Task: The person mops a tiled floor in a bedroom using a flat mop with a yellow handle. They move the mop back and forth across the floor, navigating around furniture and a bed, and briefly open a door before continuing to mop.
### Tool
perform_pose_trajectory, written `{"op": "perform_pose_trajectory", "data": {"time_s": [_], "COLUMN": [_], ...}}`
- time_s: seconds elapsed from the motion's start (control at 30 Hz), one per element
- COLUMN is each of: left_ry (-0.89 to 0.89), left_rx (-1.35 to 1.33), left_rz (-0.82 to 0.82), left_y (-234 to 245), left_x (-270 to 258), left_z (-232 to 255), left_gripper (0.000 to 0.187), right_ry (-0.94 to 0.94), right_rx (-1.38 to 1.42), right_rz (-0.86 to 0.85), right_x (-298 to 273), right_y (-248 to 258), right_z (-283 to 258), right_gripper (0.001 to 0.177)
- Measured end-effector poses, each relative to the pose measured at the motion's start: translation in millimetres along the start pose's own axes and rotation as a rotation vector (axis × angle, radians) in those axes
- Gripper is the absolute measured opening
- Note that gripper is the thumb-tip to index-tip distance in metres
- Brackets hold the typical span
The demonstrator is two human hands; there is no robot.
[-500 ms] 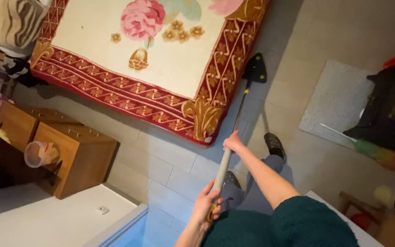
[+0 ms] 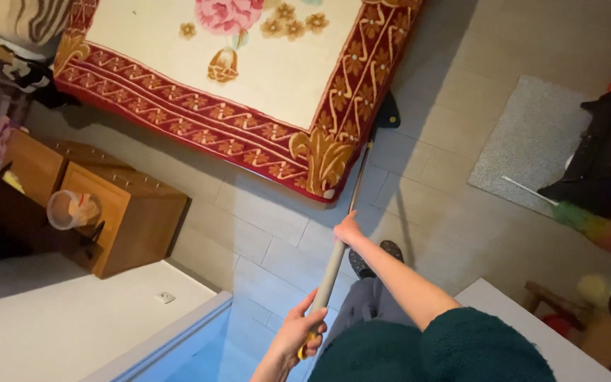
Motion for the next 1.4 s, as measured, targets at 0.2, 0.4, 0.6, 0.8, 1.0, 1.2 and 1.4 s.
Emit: {"op": "perform_pose_trajectory", "data": {"time_s": [0.2, 0.4, 0.6, 0.8, 1.0, 1.2, 1.4], "left_ry": [-0.027, -0.027, -0.090, -0.160, -0.165, -0.065, -0.143], "left_rx": [0.149, 0.333, 0.584, 0.668, 0.637, 0.513, 0.203], "left_rz": [-0.033, -0.075, -0.190, -0.240, -0.262, -0.205, -0.085], "left_y": [-47, -92, -139, -164, -139, -81, -22], "left_x": [0, -2, 36, 47, 48, 36, 35], "left_z": [17, 39, 48, 43, 17, -3, -37], "left_gripper": [0.082, 0.081, 0.083, 0.077, 0.079, 0.076, 0.075], "right_ry": [-0.026, -0.010, -0.139, -0.101, -0.078, -0.078, -0.076], "right_rx": [0.203, 0.301, 0.284, 0.449, 0.472, 0.402, 0.448], "right_rz": [0.032, 0.179, 0.265, 0.282, 0.248, 0.207, 0.237], "right_x": [-6, 20, 7, 3, -25, -38, -40], "right_y": [52, 105, 182, 208, 180, 118, 45], "right_z": [5, 52, 84, 106, 114, 116, 102], "right_gripper": [0.107, 0.101, 0.109, 0.075, 0.081, 0.106, 0.102]}}
Point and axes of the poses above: each hand's wrist, its own x-axis towards the middle knuckle, its own y-axis out of the back of the hand, z = x × y, the point moved 1 cm from there along x, towards the middle knuckle, and after that the axes turned 6 degrees about y, right-handed, at the moved point
